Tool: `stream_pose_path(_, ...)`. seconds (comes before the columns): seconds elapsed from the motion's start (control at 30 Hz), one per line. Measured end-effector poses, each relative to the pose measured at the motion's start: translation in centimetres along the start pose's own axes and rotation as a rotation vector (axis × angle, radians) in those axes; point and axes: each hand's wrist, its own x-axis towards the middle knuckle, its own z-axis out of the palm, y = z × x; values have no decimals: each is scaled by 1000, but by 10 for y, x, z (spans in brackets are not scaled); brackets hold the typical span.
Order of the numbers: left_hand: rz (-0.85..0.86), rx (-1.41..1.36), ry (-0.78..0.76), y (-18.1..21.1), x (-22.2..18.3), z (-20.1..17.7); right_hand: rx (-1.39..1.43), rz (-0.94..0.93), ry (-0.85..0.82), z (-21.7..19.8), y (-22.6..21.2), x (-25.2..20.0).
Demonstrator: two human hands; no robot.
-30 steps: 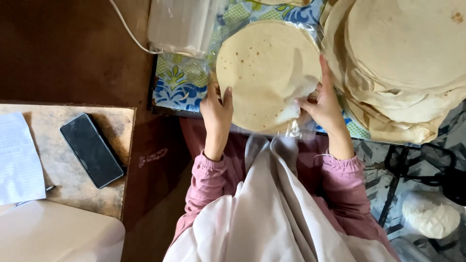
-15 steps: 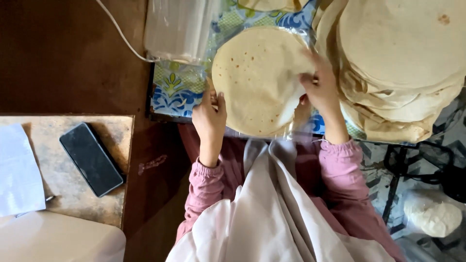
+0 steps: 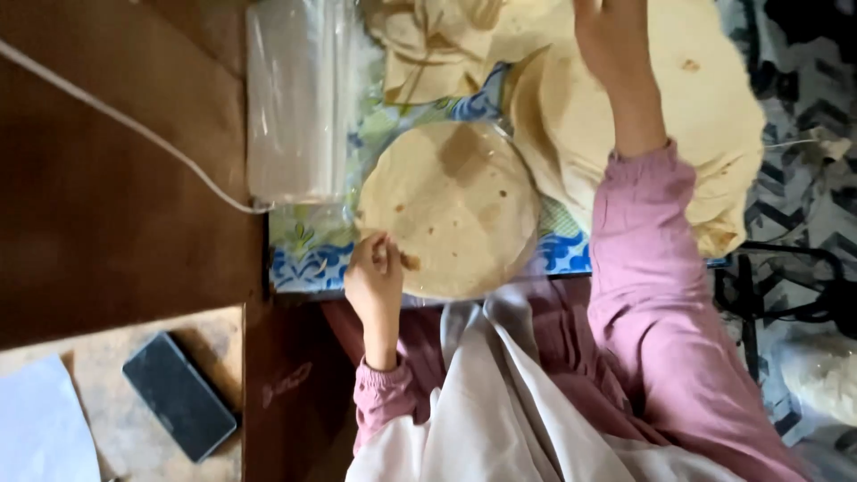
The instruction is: The person stacks flatbreads one by one into a plastic sleeve and presses down on the stack by hand.
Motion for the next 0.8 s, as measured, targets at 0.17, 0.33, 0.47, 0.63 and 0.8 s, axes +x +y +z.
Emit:
stream_pose_path(0.17,-48,83,-83,0,-5,2,-734,19,-188,-15,-4,-101)
stream_pose_path(0.33,50,119,-57,-2,-7,2,-572,-15,-256,-23,-32,-118)
stream_pose_path(0.47,32,40,-93,2,-3,-1,-440,30,-238,-30,-30,-113)
stream_pose_path(0.63,-24,3,-152,3,-4,-5,-351,83,-215,-33,-27,-109)
stream_pose_path(0.8,-1,61,-161,1,-3,-5,-288,159,-217,-27,-11,-113)
